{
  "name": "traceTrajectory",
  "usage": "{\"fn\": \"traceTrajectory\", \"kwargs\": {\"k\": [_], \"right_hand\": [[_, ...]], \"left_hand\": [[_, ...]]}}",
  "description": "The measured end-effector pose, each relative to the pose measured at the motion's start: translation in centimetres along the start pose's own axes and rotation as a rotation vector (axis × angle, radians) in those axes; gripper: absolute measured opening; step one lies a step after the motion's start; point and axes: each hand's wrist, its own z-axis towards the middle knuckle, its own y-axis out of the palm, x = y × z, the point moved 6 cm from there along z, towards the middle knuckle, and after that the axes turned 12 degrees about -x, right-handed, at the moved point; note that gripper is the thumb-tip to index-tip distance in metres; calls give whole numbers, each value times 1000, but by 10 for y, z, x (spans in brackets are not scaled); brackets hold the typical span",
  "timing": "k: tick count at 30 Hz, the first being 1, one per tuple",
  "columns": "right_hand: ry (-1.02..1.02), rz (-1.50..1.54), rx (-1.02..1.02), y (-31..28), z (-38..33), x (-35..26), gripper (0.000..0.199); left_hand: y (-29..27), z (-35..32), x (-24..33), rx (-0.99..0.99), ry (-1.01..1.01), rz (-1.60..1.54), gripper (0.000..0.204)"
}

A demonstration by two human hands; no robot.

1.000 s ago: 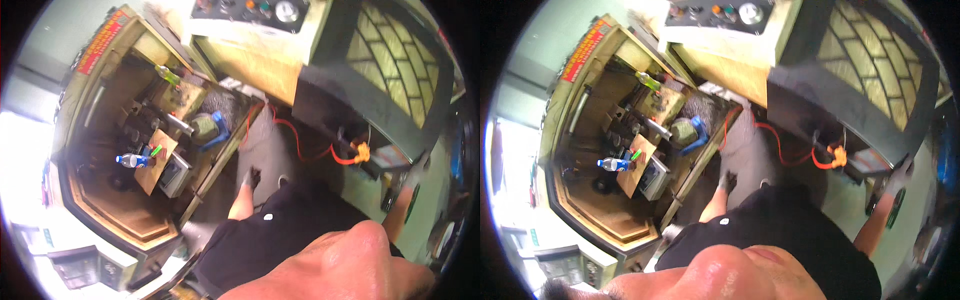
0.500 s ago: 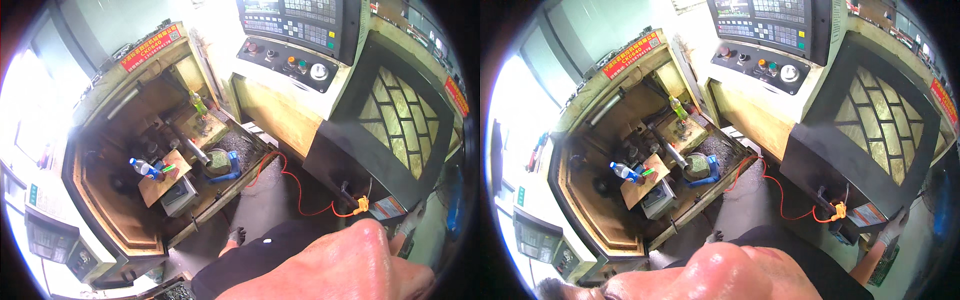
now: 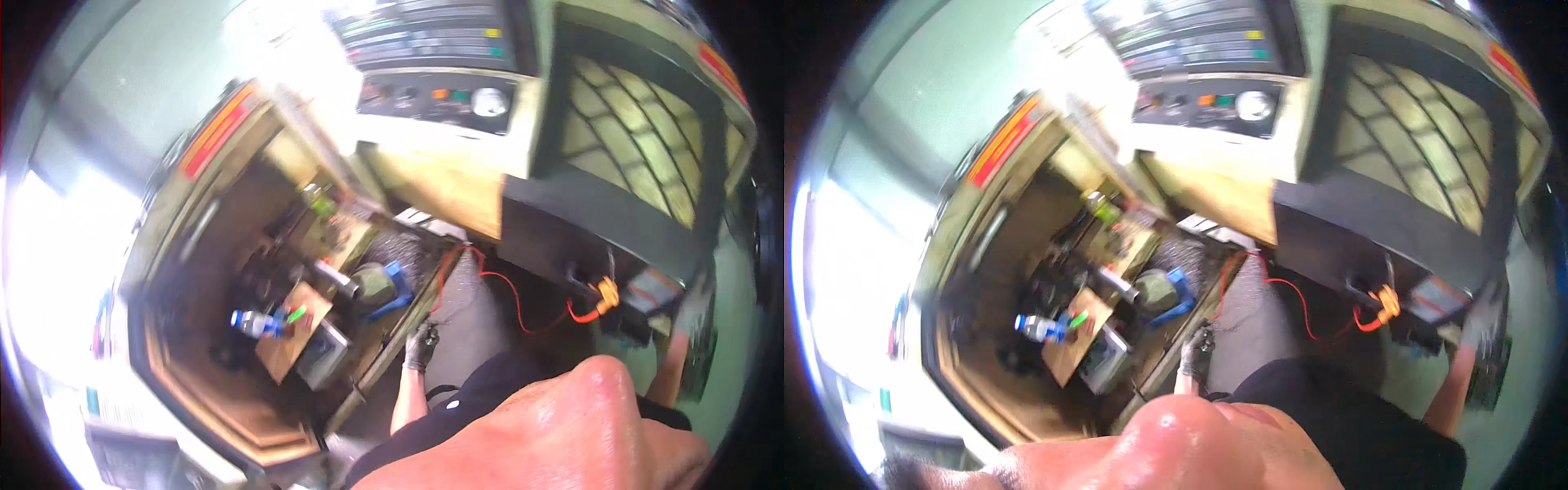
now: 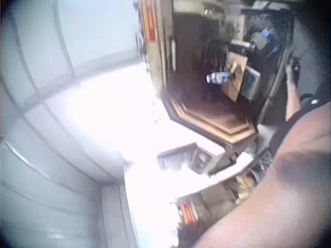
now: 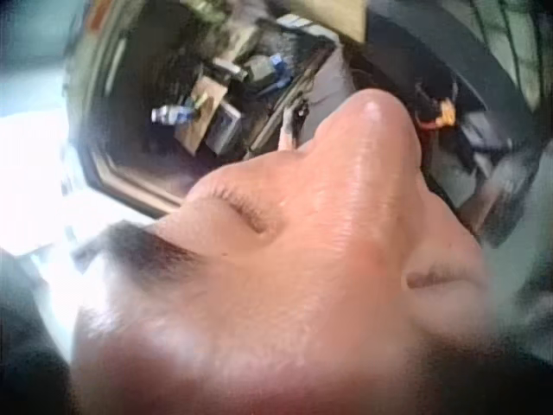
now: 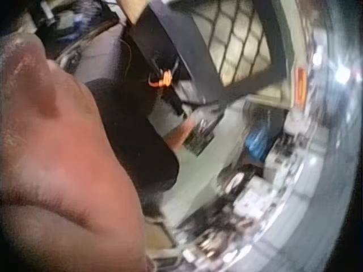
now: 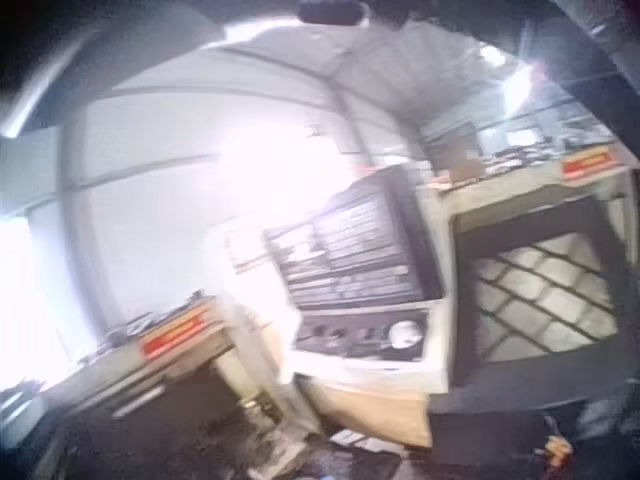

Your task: Operating a lathe or CNC machine to process small metal components by placing them in the machine and removing them once processed.

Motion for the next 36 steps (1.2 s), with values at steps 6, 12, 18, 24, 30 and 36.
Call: {"fn": "traceTrajectory", "kwargs": {"k": [6,12,18,24,30,36], "right_hand": [[-401,-99,-94,80,-18,-30,49],[-356,-26,-73,74,-49,-80,54],[-427,133,-210,106,-70,-104,54],[-444,104,-319,152,-86,-123,60],[-578,262,-555,196,-93,-155,70],[-606,561,-809,225,-66,-157,60]], "left_hand": [[54,19,57,14,132,168,25],[143,38,73,-41,307,360,22],[206,57,58,-258,252,336,17],[335,64,67,-457,421,496,21],[417,94,57,-636,622,606,25],[449,128,35,-504,733,821,26]]}}
